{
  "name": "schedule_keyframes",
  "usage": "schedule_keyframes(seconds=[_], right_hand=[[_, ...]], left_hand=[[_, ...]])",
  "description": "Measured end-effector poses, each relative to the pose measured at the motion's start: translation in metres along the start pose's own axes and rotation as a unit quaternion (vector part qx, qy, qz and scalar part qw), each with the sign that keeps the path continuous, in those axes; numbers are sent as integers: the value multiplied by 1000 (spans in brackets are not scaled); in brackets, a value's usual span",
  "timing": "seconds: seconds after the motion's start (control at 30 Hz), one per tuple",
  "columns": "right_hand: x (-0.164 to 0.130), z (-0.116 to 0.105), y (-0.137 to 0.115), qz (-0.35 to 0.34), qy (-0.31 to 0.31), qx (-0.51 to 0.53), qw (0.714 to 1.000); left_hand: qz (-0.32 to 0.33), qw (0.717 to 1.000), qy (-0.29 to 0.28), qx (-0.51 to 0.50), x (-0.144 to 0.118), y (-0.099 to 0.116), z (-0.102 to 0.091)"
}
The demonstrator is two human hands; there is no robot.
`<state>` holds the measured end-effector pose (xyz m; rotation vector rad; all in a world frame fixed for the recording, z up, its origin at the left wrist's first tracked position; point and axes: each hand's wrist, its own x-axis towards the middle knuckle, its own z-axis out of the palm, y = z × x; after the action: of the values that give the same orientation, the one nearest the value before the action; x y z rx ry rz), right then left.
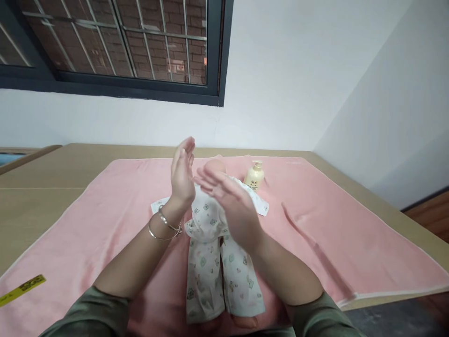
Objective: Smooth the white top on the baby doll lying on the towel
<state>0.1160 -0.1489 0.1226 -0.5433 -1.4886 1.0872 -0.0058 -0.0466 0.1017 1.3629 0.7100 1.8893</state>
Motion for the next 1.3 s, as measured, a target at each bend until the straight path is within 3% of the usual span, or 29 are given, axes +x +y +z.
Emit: schedule_keyframes(seconds=[0.1,0.17,0.23,0.4,0.5,0.63,0.7,0.8,0.87,0.97,1.07,1.2,1.3], right_hand=[[31,-28,32,-59,103,-66,991],[49,-43,62,-50,123,-150,980],[60,-52,93,-7,97,-264,960],[60,-57,141,5,-88,-441,893],[58,-65,147,-3,-149,-503,851],[64,-84,144,46,-183,-560,807],[63,-87,142,94,-156,-587,789],[52,-75,136,177,-65,-644,742],[42,-62,133,178,-51,-671,718],[36,-57,130,106,-146,-655,733],[45,-74,131,61,-229,-601,763],[56,-95,135,92,-186,-585,784],[49,-84,136,146,-110,-625,759]], left_hand=[[-73,994,6,80,-6,-38,-2],[-89,990,-5,106,-13,-61,-2],[-83,989,6,122,-20,-80,-3],[-85,985,17,149,-33,-109,-11],[-88,984,5,154,-38,-115,-14],[-83,982,-2,172,-39,-115,-15],[-78,980,-11,183,-40,-114,-15],[-69,979,-20,190,-41,-113,-15],[-62,979,-20,192,-42,-114,-16],[-56,980,-17,189,-42,-115,-16],[-55,981,-16,186,-42,-116,-16],[-53,980,-18,191,-42,-115,-16],[-56,978,-21,199,-42,-114,-17]])
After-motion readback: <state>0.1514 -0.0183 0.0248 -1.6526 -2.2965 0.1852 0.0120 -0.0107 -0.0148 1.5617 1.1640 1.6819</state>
